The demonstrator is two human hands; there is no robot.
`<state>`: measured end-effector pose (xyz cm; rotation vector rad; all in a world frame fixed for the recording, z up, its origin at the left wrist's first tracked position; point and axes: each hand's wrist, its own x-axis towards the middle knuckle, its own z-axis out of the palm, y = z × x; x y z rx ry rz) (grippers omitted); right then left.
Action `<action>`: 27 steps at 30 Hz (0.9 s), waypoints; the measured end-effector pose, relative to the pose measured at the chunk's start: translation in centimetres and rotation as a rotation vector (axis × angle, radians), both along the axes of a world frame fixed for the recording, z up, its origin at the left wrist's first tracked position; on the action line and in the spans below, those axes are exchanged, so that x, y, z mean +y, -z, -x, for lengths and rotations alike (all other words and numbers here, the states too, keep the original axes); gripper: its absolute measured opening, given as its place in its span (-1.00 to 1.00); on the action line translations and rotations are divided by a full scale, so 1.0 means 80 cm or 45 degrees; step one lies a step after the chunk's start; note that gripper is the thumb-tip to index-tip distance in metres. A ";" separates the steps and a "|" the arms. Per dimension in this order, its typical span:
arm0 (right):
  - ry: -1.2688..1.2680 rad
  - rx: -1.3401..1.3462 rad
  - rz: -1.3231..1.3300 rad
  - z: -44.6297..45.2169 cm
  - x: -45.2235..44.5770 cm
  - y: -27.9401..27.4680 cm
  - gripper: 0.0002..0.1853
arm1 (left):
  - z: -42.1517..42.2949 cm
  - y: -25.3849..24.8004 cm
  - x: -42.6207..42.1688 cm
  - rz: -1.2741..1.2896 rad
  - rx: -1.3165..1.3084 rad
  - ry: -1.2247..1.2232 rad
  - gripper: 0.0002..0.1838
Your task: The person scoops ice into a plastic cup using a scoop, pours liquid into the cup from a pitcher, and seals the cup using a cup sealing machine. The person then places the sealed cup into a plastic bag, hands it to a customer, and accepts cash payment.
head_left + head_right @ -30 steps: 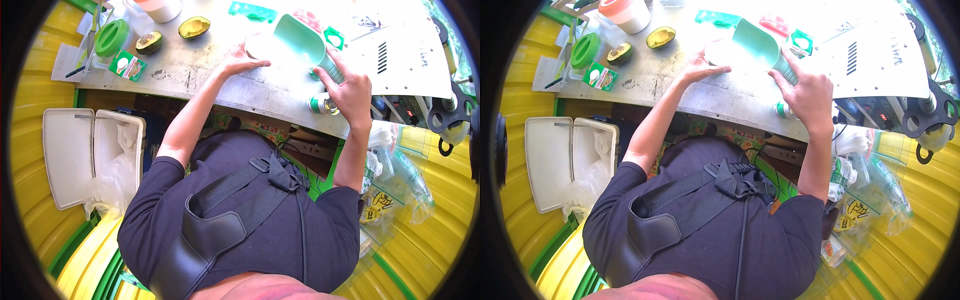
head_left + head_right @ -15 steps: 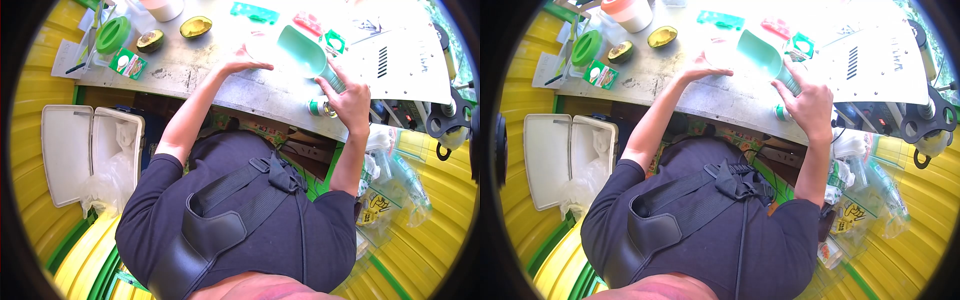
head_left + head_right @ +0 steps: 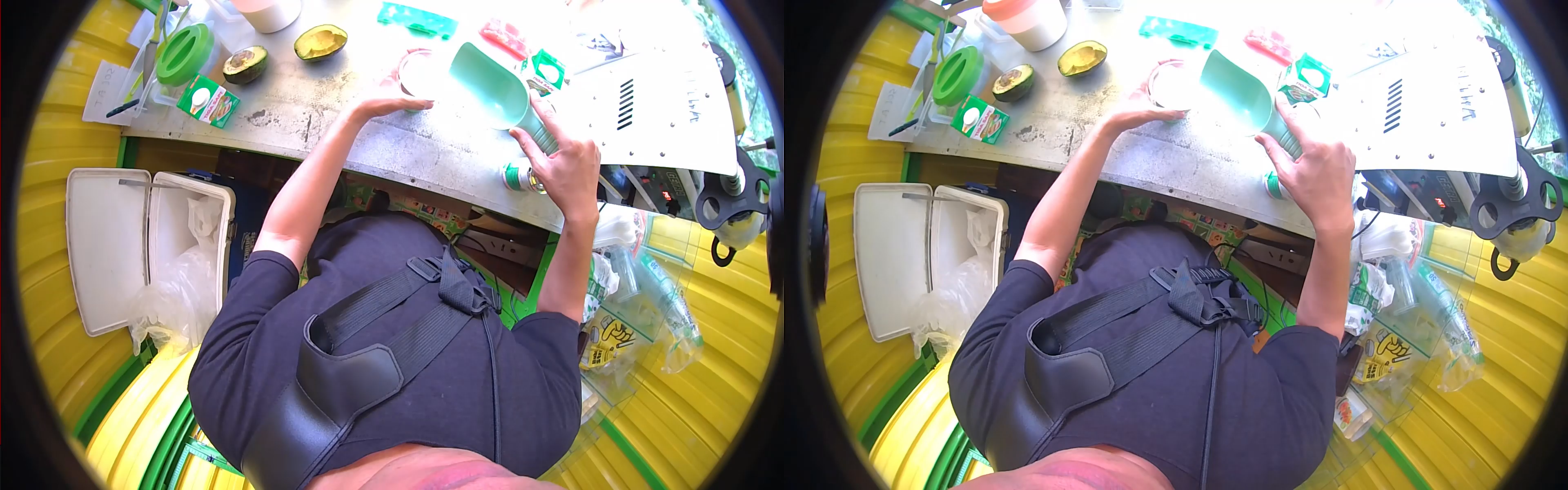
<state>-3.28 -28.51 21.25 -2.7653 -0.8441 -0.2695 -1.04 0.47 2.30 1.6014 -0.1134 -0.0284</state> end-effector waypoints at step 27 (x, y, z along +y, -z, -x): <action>0.044 0.060 -0.347 0.006 0.006 0.007 -0.43 | 0.028 0.012 0.005 -0.365 0.169 -0.246 0.21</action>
